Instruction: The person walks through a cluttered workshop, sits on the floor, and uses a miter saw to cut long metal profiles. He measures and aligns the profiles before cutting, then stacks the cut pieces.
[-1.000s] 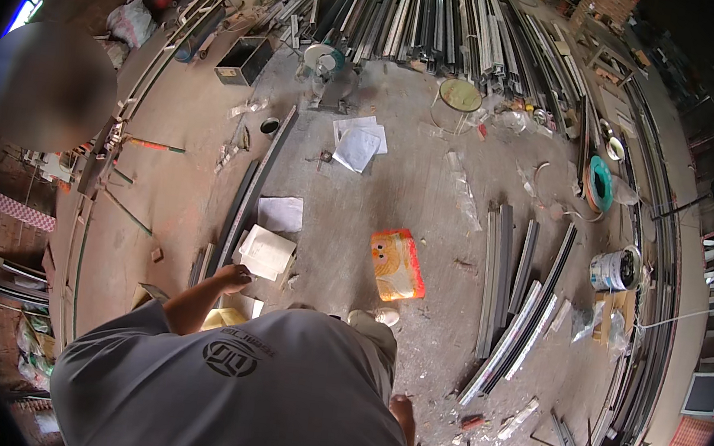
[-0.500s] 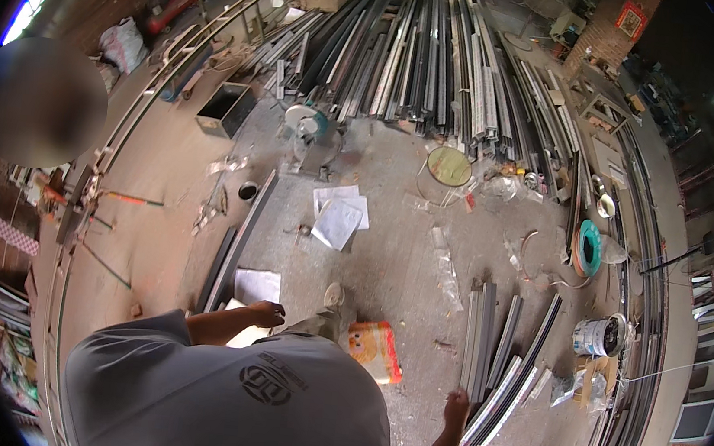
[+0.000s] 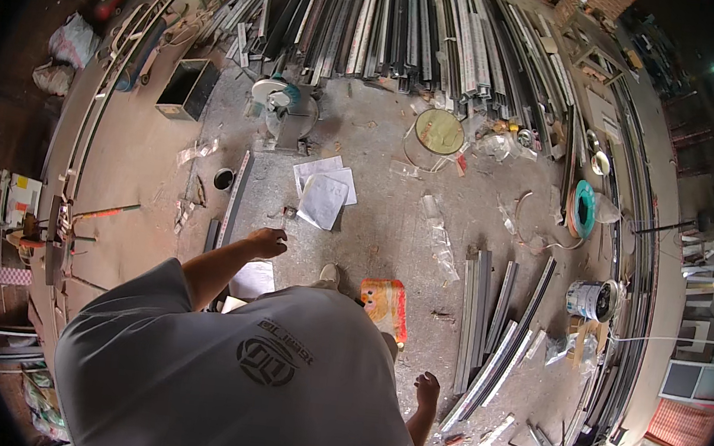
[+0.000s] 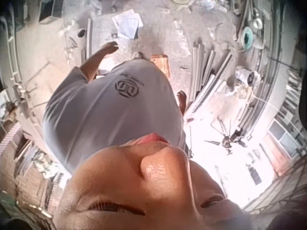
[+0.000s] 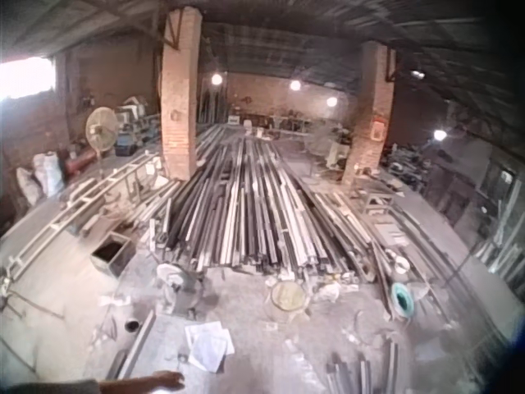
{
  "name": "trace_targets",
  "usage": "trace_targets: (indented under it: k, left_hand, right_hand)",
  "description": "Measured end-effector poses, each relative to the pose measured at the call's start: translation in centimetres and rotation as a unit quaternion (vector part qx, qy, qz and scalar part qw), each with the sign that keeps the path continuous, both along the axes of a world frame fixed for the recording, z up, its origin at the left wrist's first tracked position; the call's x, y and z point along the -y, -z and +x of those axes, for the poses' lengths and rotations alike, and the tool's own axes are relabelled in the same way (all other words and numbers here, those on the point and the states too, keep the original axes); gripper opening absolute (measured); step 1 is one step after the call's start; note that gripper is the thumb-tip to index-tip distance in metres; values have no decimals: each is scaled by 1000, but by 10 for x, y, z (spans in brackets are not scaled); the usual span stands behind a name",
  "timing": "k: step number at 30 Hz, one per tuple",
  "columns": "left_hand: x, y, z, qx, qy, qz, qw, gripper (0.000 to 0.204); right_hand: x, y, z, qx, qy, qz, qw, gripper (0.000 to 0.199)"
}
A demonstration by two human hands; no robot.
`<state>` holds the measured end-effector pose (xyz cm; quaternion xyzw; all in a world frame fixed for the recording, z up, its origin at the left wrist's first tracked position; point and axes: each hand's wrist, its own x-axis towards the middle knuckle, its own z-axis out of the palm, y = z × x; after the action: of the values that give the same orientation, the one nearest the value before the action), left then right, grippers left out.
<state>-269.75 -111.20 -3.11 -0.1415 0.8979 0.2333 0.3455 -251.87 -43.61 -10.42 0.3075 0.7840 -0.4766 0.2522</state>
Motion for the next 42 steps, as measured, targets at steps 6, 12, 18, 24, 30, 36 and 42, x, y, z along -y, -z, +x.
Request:
trace_targets:
  k: [6, 12, 18, 24, 30, 36, 42]
  left_hand:
    - [-11, 16, 10, 46, 29, 47, 997, 50]
    - [-8, 26, 15, 59, 25, 20, 998, 51]
    - [-10, 30, 1, 84, -60, 18, 994, 52]
    - [-40, 46, -22, 80, -179, 20, 980, 50]
    - [-100, 32, -71, 56, -208, 73, 974, 46]
    - [-91, 7, -123, 39, -249, 74, 965, 42]
    - [-11, 35, -195, 129, -223, 32, 966, 39]
  right_hand:
    - [23, 59, -20, 24, -20, -41, 999, 42]
    - [23, 17, -98, 35, -208, 33, 977, 42]
    - [28, -19, -205, 58, -177, 43, 982, 42]
    - [-4, -1, -318, 35, -317, -4, 948, 39]
    - [-60, 71, -440, 26, -341, 29, 939, 36]
    - [-40, 69, -586, 28, -258, 19, 965, 37]
    - [44, 84, -656, -44, -247, 5, 968, 39]
